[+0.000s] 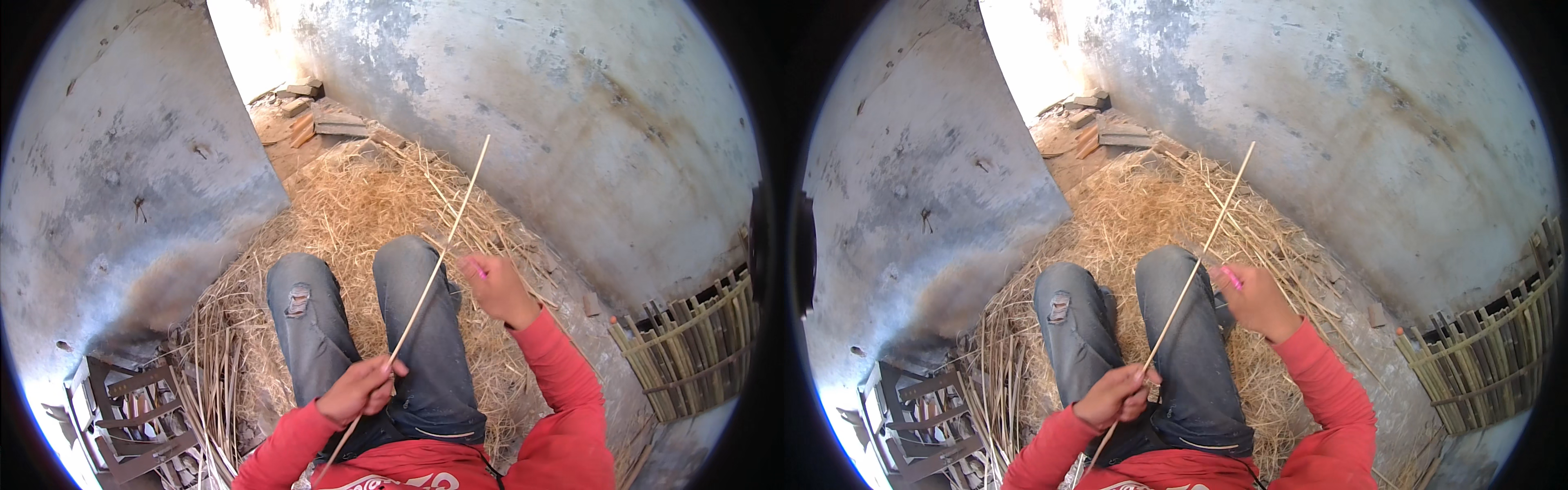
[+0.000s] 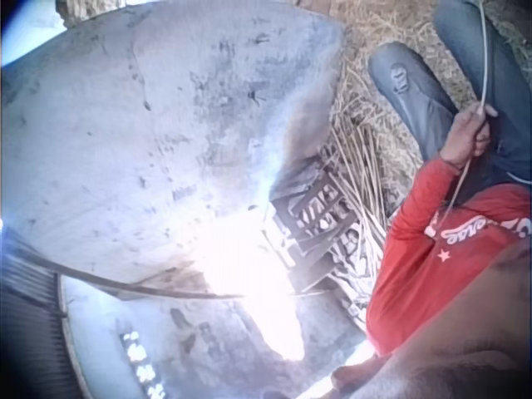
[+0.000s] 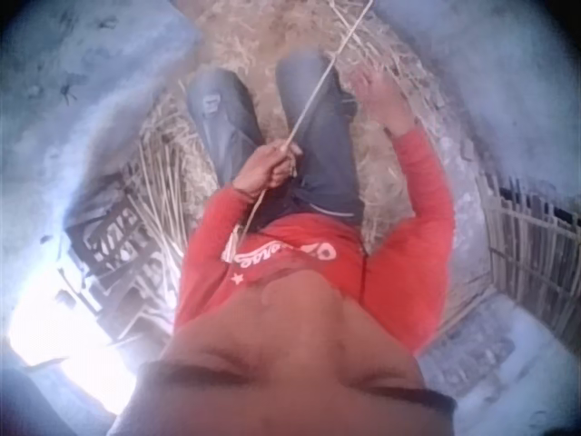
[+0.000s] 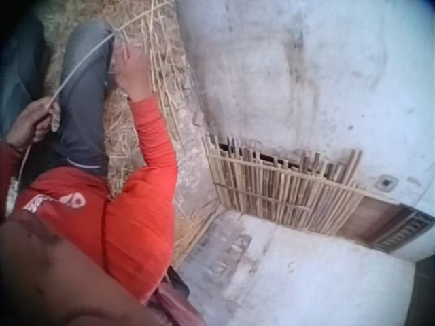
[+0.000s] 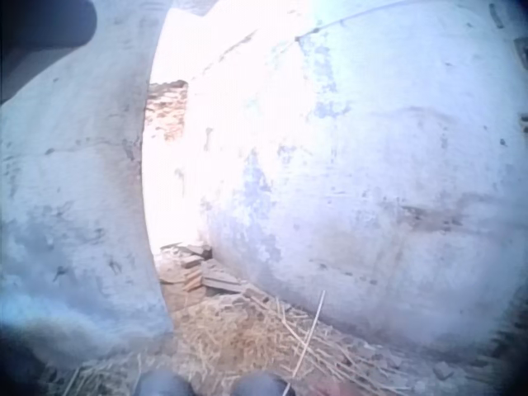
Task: The person scrapes a long, thin wooden stick using a small knife to remove bark or smooth the surface.
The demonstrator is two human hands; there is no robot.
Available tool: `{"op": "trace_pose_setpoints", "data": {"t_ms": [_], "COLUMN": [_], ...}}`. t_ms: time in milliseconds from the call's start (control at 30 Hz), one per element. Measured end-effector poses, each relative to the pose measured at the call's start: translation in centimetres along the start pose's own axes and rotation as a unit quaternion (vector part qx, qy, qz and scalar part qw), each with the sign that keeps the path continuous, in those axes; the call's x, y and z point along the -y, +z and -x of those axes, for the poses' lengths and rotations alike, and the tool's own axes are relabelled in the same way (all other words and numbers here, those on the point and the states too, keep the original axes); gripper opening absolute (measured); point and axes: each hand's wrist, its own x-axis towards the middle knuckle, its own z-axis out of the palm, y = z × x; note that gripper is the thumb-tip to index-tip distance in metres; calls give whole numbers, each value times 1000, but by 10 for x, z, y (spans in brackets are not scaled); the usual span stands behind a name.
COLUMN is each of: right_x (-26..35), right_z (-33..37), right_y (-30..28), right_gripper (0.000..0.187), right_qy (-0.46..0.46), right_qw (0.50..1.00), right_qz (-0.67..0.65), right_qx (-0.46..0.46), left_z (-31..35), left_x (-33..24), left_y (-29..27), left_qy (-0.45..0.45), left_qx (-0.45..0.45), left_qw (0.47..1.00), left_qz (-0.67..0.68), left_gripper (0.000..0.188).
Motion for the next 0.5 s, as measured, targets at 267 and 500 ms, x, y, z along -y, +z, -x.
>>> {"op": "trace_pose_setpoints", "data": {"t_ms": [267,500], "right_x": [1,-5], "right_z": [38,40], "right_y": [37,43], "right_gripper": [53,57], "right_qy": [-56,-51], "right_qw": [985,977], "right_qz": [119,162], "right_qx": [108,127], "left_z": [-82,-73], "left_x": [-11,-8], "left_y": [10,15], "left_qy": [236,303], "left_qx": [-193,-270], "left_qw": [841,713], "left_qz": [-447,-572], "left_gripper": [28,17]}}
